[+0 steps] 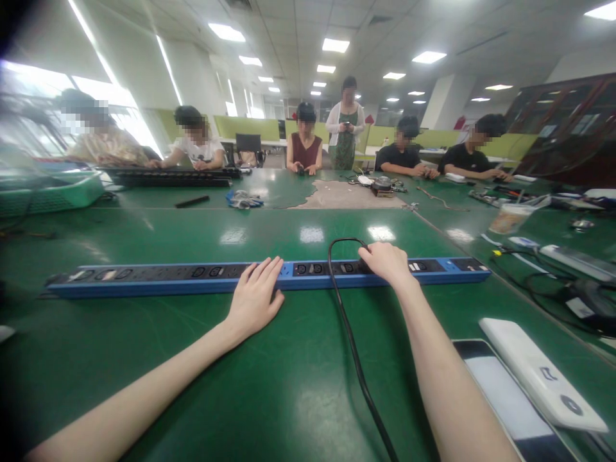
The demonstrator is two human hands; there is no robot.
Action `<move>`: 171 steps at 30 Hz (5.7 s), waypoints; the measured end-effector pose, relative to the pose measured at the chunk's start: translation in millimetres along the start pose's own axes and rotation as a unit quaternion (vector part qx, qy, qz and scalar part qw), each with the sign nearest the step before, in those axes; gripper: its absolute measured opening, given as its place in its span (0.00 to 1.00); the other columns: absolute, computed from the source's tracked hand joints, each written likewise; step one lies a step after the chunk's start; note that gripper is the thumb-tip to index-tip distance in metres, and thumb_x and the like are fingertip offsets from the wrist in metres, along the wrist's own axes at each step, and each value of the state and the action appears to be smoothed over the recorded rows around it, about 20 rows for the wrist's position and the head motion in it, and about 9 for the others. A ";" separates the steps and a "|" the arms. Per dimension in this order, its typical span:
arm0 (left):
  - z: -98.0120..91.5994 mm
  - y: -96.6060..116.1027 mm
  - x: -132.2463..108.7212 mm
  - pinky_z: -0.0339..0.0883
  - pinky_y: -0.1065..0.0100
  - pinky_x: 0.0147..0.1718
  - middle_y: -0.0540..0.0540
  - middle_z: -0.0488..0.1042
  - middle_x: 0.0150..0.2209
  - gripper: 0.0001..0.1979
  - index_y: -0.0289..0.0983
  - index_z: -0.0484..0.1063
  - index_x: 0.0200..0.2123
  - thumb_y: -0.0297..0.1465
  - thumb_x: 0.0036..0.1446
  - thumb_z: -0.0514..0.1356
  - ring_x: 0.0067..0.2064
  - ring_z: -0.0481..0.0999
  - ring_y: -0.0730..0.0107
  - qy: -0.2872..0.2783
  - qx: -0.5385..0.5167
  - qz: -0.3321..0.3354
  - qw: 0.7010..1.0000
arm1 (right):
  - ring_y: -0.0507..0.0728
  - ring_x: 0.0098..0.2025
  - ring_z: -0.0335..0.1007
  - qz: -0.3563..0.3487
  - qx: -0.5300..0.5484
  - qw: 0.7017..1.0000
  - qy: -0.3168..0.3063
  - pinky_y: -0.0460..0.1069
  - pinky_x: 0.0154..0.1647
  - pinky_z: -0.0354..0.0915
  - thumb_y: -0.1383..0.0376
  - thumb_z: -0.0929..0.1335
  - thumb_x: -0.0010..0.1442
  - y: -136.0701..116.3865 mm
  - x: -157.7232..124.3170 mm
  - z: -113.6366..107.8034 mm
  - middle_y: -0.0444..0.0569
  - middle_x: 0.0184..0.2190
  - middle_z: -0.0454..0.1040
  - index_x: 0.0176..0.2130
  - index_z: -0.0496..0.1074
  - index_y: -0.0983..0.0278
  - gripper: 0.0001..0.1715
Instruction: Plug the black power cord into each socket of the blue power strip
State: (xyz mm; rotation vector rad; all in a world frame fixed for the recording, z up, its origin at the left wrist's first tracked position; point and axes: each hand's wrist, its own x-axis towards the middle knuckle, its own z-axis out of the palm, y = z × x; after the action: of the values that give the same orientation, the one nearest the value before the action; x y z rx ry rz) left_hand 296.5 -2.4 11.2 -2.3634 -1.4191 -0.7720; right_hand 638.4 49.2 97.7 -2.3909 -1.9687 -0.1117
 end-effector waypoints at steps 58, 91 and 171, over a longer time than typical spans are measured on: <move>-3.2 -5.2 1.5 0.46 0.47 0.72 0.42 0.57 0.72 0.39 0.38 0.50 0.75 0.30 0.62 0.56 0.73 0.57 0.54 0.001 -0.010 0.015 1.000 | 0.65 0.44 0.78 0.042 -0.029 0.991 0.123 0.54 0.47 0.66 0.45 0.52 0.73 -29.3 -37.6 18.4 0.61 0.38 0.79 0.46 0.78 0.65 0.36; -1.8 -2.8 3.4 0.45 0.49 0.73 0.41 0.57 0.73 0.37 0.35 0.54 0.74 0.30 0.62 0.55 0.73 0.56 0.54 -0.001 0.006 0.013 1.000 | 0.64 0.41 0.75 0.065 -0.005 0.970 0.234 0.52 0.41 0.61 0.41 0.51 0.71 -3.1 -21.2 -23.9 0.62 0.37 0.78 0.44 0.79 0.64 0.40; 5.2 -3.2 2.7 0.45 0.46 0.72 0.42 0.56 0.73 0.40 0.39 0.47 0.76 0.30 0.63 0.55 0.73 0.57 0.53 0.005 -0.013 0.024 1.000 | 0.59 0.36 0.73 -0.049 -0.017 0.999 0.005 0.49 0.32 0.58 0.55 0.69 0.56 87.8 -2.3 -11.5 0.51 0.39 0.78 0.41 0.73 0.58 0.14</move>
State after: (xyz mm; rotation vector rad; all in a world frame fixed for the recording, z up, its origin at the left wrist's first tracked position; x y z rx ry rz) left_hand 296.2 3.7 8.3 -2.3994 -1.3514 -0.7929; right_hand 723.8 29.2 110.1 -2.3101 -2.0962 -0.1610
